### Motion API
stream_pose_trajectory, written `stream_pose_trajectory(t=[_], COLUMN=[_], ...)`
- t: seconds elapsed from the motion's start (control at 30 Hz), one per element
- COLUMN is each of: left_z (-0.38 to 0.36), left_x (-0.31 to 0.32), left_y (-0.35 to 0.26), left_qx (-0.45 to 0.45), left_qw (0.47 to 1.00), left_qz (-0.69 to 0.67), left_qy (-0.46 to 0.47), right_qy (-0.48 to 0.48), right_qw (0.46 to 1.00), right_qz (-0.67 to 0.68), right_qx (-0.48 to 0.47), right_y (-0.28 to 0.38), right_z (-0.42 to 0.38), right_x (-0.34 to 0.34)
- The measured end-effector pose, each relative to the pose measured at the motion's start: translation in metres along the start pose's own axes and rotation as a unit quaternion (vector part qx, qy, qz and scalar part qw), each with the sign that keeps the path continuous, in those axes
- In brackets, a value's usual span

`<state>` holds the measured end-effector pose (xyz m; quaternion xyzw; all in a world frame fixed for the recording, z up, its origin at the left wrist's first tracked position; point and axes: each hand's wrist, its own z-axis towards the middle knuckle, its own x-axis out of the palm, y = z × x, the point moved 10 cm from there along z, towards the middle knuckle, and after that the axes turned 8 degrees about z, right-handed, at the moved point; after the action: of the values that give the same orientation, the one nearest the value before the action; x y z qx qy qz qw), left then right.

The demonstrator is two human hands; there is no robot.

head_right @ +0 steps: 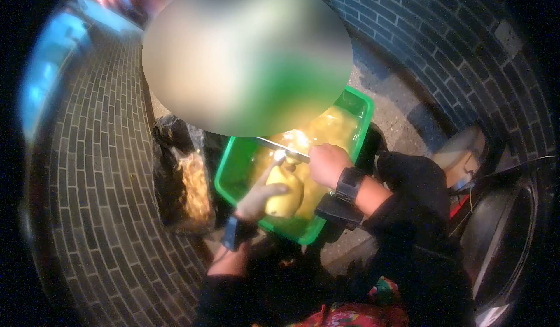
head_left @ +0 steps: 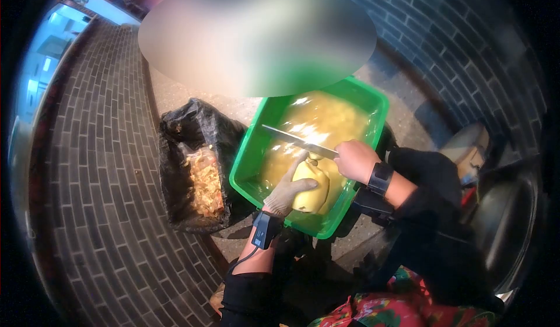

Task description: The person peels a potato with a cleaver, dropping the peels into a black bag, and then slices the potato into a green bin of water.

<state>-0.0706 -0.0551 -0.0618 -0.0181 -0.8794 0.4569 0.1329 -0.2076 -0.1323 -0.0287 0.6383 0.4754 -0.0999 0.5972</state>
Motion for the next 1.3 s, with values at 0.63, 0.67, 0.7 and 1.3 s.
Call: stream_pose_trajectory(t=[0.63,0.67,0.7,1.3], left_z=[-0.011,-0.01,-0.011,-0.02], left_x=[-0.044,-0.041,-0.04,-0.041], left_y=[-0.022,-0.021,-0.03,-0.048], left_qx=[0.086,0.086,0.134,0.158], left_qw=[0.966,0.966,0.971,0.971], left_qz=[-0.229,-0.229,-0.181,-0.122], left_qy=[-0.079,-0.08,-0.083,-0.134], right_qy=[-0.039,-0.039,-0.035,-0.039], right_qw=[0.965,0.965,0.958,0.951], right_qz=[0.259,0.259,0.28,0.295], right_qx=[-0.026,-0.027,-0.045,-0.078], right_y=[-0.001,0.002,0.009,0.02], right_z=[0.015,0.013,0.011,0.003], right_x=[-0.036,-0.038,-0.04,-0.049])
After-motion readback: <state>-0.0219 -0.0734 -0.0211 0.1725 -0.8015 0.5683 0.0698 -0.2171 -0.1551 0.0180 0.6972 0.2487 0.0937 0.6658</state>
